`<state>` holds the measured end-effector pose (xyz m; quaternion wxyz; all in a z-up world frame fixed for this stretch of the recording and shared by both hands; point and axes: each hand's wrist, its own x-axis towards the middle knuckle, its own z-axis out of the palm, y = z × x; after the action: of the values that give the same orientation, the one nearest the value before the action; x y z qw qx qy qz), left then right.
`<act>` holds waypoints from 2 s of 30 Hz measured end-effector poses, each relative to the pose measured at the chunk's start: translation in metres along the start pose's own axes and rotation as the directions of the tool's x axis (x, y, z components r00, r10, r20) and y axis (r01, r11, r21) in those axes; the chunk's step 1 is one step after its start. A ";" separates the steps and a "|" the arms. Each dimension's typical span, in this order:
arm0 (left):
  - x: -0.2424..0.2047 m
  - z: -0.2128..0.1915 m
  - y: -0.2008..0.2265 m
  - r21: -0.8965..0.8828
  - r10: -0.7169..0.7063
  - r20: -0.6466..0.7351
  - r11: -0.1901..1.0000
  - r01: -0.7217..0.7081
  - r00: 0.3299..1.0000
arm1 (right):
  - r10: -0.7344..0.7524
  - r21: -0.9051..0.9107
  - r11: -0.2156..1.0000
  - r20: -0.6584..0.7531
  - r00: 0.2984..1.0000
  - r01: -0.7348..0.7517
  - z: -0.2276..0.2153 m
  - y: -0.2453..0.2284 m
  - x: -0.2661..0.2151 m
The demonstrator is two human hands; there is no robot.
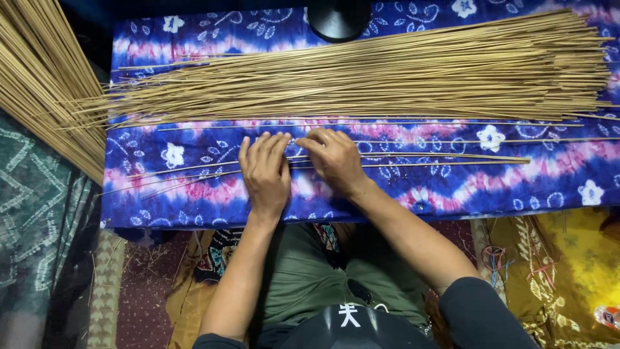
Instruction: Arrange thin wooden sticks on a patterned cloth for sorting or assembly.
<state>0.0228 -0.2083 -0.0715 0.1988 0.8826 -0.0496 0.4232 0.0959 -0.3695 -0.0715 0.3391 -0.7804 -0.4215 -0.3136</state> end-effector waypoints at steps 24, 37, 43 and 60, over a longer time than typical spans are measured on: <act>-0.008 0.008 -0.007 -0.089 -0.003 -0.005 0.996 0.002 1.000 | -0.019 0.025 0.999 0.007 1.000 0.019 0.002 -0.007 0.001; -0.007 0.004 -0.010 -0.064 -0.029 0.021 0.998 0.030 0.999 | -0.012 0.032 0.999 -0.013 1.000 0.012 0.001 -0.004 -0.001; 0.001 -0.003 0.001 -0.043 -0.027 0.003 0.999 0.027 1.000 | 0.000 0.021 1.000 0.003 1.000 0.000 -0.009 -0.006 0.004; -0.006 0.001 -0.010 0.016 -0.043 -0.030 0.999 0.044 0.999 | 0.006 0.001 1.000 0.006 1.000 -0.006 -0.009 -0.007 0.005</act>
<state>0.0221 -0.2006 -0.0802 0.2011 0.8787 -0.0239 0.4323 0.0906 -0.3713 -0.0606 0.3392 -0.7824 -0.4202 -0.3102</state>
